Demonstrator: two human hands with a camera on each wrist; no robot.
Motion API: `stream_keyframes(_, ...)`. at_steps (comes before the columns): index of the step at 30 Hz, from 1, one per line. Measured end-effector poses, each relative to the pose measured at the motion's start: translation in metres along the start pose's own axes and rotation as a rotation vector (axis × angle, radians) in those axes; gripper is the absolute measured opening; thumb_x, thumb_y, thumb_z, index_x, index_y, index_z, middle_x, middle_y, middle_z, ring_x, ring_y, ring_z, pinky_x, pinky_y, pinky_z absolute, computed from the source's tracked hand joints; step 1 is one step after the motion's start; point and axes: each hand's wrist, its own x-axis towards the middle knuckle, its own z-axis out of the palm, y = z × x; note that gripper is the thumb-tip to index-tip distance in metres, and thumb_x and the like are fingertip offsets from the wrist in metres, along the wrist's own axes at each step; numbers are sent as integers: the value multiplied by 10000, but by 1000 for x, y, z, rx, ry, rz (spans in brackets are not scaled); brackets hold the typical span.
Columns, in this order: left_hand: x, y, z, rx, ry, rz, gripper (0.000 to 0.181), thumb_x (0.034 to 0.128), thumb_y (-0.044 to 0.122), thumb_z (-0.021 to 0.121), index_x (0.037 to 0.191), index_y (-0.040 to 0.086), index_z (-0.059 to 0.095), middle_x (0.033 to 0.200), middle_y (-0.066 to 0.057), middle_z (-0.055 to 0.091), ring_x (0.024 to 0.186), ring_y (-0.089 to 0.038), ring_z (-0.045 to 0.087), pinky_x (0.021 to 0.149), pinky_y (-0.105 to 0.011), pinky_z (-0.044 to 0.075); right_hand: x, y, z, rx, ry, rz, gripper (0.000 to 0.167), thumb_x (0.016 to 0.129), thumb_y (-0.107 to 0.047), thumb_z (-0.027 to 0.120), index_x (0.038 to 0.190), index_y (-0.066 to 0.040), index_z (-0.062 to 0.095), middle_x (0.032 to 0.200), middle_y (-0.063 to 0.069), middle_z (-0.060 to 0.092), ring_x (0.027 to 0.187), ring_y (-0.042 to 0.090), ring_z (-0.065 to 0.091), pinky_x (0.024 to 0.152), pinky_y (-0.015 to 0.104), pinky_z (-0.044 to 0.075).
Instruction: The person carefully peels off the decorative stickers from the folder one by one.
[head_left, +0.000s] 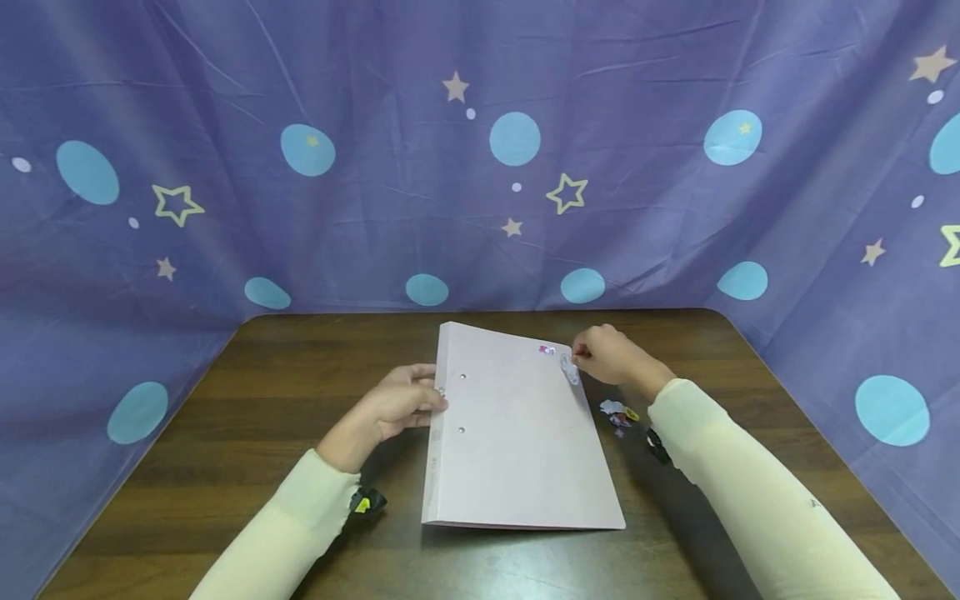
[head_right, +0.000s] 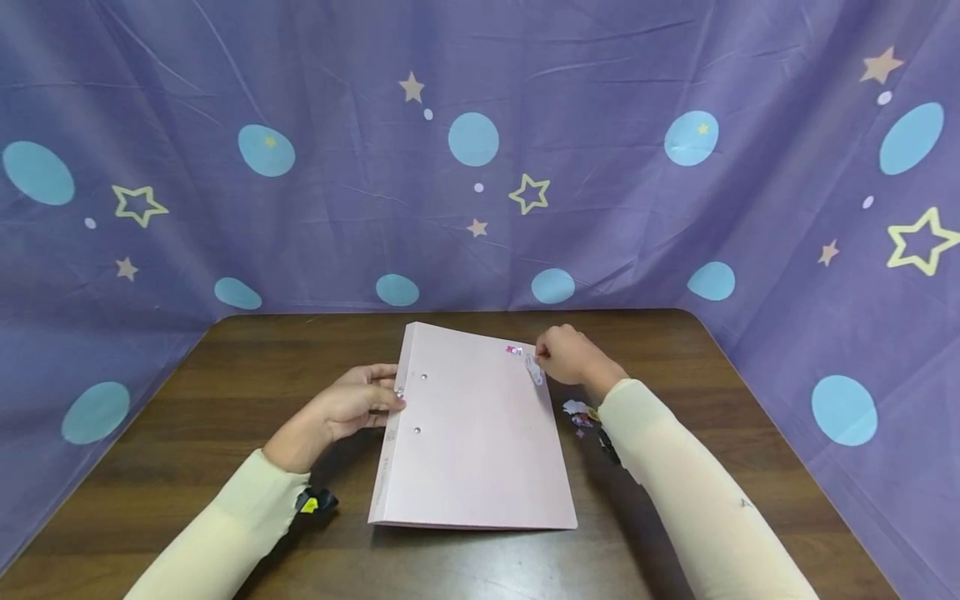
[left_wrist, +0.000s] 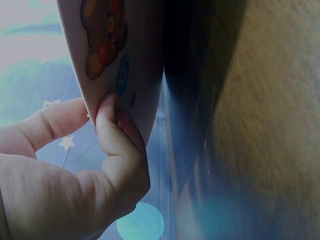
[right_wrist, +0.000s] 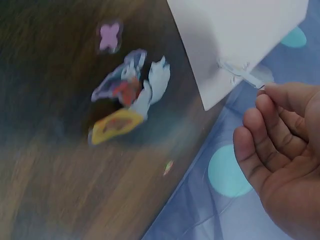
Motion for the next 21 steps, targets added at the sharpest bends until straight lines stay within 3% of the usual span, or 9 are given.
stream_keyframes(5, -1, 1, 0, -1, 4, -4, 800, 840, -126, 607, 1546, -98, 232, 1346, -282, 556, 908, -195, 676, 833, -393, 584, -7, 9, -12, 9, 3, 18, 125, 976, -85, 648, 921, -20, 739, 713, -14, 621, 623, 122, 506, 590, 301, 449)
stream_keyframes(9, -1, 1, 1, -1, 3, -4, 803, 840, -128, 607, 1546, -104, 224, 1346, -287, 551, 904, -194, 674, 816, -381, 583, -13, 16, -20, -72, 13, 28, 128, 967, -85, 628, 884, -52, 718, 714, -20, 609, 625, 124, 522, 590, 305, 460)
stream_keyframes(15, -1, 1, 0, 5, 4, -7, 804, 845, -122, 611, 1549, -95, 225, 1351, -283, 552, 906, -194, 675, 819, -382, 586, -20, 26, -25, -215, 20, 70, 276, 926, -42, 587, 668, -136, 554, 619, -20, 472, 572, 132, 423, 527, 302, 360)
stream_keyframes(21, -1, 1, 1, 6, 3, -3, 798, 845, -127, 609, 1547, -96, 229, 1338, -280, 559, 916, -200, 675, 827, -392, 584, -26, 30, -22, -284, 8, 86, 295, 912, -28, 595, 649, -144, 527, 633, -9, 481, 586, 157, 445, 523, 323, 392)
